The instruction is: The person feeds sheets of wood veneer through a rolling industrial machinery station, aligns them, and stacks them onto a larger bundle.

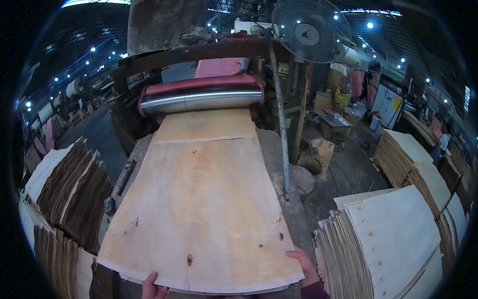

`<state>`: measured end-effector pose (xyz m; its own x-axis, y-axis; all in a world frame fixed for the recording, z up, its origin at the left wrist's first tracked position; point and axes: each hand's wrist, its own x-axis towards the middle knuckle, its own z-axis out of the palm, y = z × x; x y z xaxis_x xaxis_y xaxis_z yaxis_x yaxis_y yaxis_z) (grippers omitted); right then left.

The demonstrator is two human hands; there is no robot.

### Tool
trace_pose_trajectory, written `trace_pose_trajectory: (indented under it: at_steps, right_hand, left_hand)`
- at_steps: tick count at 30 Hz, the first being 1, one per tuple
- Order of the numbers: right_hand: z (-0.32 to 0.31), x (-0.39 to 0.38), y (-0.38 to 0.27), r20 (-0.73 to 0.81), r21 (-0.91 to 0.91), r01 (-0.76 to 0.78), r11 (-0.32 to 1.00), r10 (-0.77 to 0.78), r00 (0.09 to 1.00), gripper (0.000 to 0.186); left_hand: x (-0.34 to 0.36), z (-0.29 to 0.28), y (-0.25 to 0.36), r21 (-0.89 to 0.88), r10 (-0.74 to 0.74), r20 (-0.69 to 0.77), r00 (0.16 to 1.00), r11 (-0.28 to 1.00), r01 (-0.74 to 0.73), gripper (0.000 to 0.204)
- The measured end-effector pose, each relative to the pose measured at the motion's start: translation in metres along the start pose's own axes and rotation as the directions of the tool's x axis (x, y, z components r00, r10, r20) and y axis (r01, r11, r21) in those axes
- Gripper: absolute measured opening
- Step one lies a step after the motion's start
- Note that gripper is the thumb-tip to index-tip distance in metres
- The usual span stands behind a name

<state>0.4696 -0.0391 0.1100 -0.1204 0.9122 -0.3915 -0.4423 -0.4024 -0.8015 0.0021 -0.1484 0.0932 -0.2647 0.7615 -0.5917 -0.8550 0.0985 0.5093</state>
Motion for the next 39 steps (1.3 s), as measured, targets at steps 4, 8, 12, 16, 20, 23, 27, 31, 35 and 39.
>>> trace_pose_trajectory:
  at_steps: [4,8,12,16,20,23,27,31,35,39]
  right_hand:
    - [-0.022,0.003,0.033,-0.034,0.015,-0.041,0.999,0.042,0.999,0.046]
    - [0.012,-0.047,-0.03,-0.029,-0.011,0.004,1.0,-0.005,1.0,0.048]
    - [0.006,-0.018,-0.037,0.044,-0.086,0.069,0.994,-0.065,0.997,0.042]
    - [-0.013,0.028,-0.001,-0.129,0.112,0.168,0.979,-0.153,0.98,0.034]
    - [-0.061,0.022,0.084,-0.384,0.201,0.101,0.974,-0.016,0.923,0.037]
    - [-0.011,-0.012,0.117,-0.18,-0.899,0.033,0.437,-0.437,0.881,0.034]
    - [-0.006,-0.013,0.147,-0.052,-0.987,0.038,0.154,-0.538,0.841,0.039]
    - [-0.007,-0.023,0.147,-0.124,-0.987,-0.044,0.153,-0.569,0.813,0.038]
    - [-0.003,-0.019,0.132,-0.156,-0.985,-0.098,0.141,-0.501,0.851,0.039]
    - [-0.008,-0.008,0.123,-0.267,-0.963,-0.229,0.141,-0.408,0.873,0.041]
  left_hand:
    - [0.01,-0.051,-0.015,0.254,-0.094,-0.017,0.995,0.963,0.096,0.036]
    - [-0.045,-0.037,-0.032,0.14,-0.086,-0.141,0.986,0.985,0.106,0.027]
    - [-0.016,-0.041,-0.031,0.096,-0.141,-0.094,0.986,0.984,0.15,0.029]
    - [0.028,0.027,-0.001,0.167,-0.109,0.056,0.992,0.981,0.098,0.031]
    - [0.08,0.053,0.002,0.137,-0.069,0.065,0.995,0.989,0.059,0.024]
    - [0.147,0.059,0.003,0.158,-0.08,0.105,0.991,0.986,0.063,0.02]
    - [0.245,0.077,-0.001,0.13,-0.065,0.108,0.992,0.99,0.051,0.014]
    - [0.303,0.114,-0.002,0.104,-0.106,0.096,0.99,0.99,0.096,0.017]
    - [0.348,0.124,-0.002,0.139,-0.177,0.077,0.981,0.976,0.165,0.023]
    - [0.319,0.087,-0.028,0.371,-0.217,0.134,0.967,0.916,0.154,0.027]
